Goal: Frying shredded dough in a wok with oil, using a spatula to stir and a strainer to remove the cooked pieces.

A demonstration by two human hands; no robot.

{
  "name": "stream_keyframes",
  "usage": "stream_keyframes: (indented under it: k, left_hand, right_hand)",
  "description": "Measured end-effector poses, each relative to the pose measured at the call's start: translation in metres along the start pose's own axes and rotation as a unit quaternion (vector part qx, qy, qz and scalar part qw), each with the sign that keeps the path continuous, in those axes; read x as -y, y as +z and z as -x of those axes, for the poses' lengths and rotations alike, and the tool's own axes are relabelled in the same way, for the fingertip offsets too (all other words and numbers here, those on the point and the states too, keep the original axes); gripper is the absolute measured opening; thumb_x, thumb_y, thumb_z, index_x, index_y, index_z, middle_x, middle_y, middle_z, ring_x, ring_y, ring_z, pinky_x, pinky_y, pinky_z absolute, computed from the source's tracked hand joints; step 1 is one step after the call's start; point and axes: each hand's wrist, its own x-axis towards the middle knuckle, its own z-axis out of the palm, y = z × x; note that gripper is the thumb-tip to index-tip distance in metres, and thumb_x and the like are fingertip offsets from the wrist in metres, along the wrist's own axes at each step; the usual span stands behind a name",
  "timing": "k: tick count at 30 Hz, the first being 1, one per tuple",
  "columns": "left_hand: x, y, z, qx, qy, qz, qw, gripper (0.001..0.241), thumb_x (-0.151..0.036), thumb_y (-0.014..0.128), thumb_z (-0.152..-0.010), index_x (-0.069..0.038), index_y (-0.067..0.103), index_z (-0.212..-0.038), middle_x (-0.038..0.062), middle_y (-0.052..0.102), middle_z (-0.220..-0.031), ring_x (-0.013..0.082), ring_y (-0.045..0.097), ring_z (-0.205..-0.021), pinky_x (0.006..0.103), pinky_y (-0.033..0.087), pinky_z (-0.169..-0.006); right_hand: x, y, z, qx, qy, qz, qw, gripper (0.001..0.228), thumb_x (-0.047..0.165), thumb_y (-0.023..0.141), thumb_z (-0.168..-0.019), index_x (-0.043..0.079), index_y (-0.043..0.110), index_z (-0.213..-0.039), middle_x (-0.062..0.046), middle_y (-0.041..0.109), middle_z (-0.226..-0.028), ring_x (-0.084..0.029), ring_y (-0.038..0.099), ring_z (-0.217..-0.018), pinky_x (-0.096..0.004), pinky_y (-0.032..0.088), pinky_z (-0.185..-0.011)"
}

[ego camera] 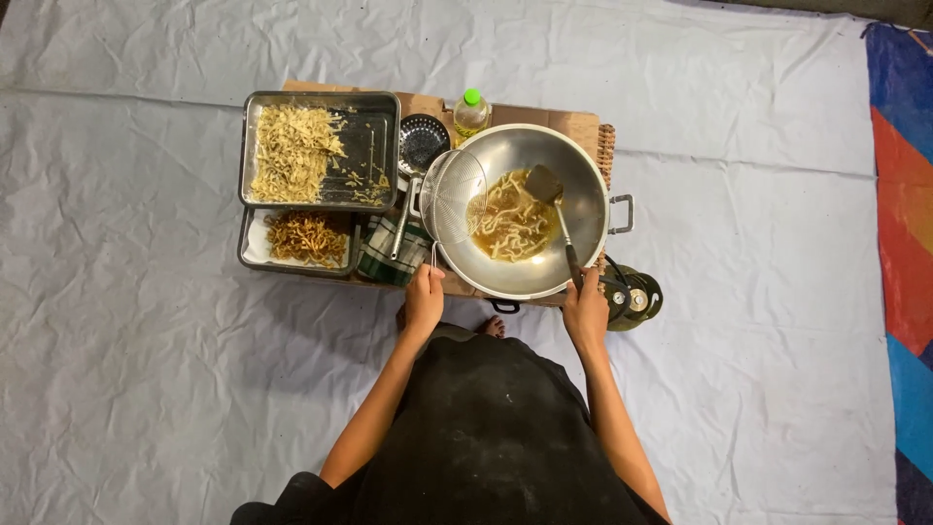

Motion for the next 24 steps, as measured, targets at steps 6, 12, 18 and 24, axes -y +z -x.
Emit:
stream_keyframes:
  k: [6,12,18,24]
  left_hand:
    - [-0.001,0.003,-0.004,-0.014,0.052,0.015,0.998,0.018,-0.013,0.048,-0.1,-0.01,0.063,-0.09,0.016,0.068,-0.072,0.0406,0.069,-0.08,0.0477,0.054,-0.077]
    - [0.004,0.011,-0.007,-0.011,0.053,0.041,0.998,0.02,-0.013,0.049,-0.099,-0.01,0.065,-0.088,0.013,0.064,-0.064,0.036,0.067,-0.072,0.0449,0.053,-0.074]
    - [0.013,0.02,-0.006,0.01,0.0,0.08,0.997,0.024,-0.018,0.048,-0.101,-0.009,0.067,-0.089,0.012,0.064,-0.062,0.0311,0.065,-0.062,0.0416,0.053,-0.065]
    - [0.015,0.036,-0.002,0.02,-0.036,0.141,0.989,0.027,-0.018,0.045,-0.102,-0.007,0.066,-0.089,0.006,0.06,-0.058,0.0202,0.06,-0.052,0.0331,0.05,-0.055]
  right_hand:
    - [0.003,-0.007,0.002,0.0,0.011,0.023,1.0,0.032,0.025,0.054,-0.101,0.017,0.049,-0.131,-0.037,0.07,-0.106,-0.057,0.066,-0.104,-0.061,0.05,-0.095]
    - [-0.021,0.014,-0.006,0.049,0.012,-0.049,0.998,0.033,0.027,0.064,-0.097,0.018,0.057,-0.128,-0.033,0.07,-0.115,-0.054,0.064,-0.112,-0.059,0.047,-0.102]
    - [0.0,-0.003,0.012,0.042,0.004,-0.046,0.998,0.033,0.026,0.06,-0.098,0.021,0.056,-0.13,-0.029,0.073,-0.105,-0.054,0.068,-0.103,-0.058,0.051,-0.093]
    - [0.011,-0.009,0.016,0.006,-0.04,-0.022,0.999,0.031,0.019,0.056,-0.1,0.014,0.053,-0.131,-0.028,0.075,-0.094,-0.051,0.072,-0.092,-0.057,0.054,-0.083]
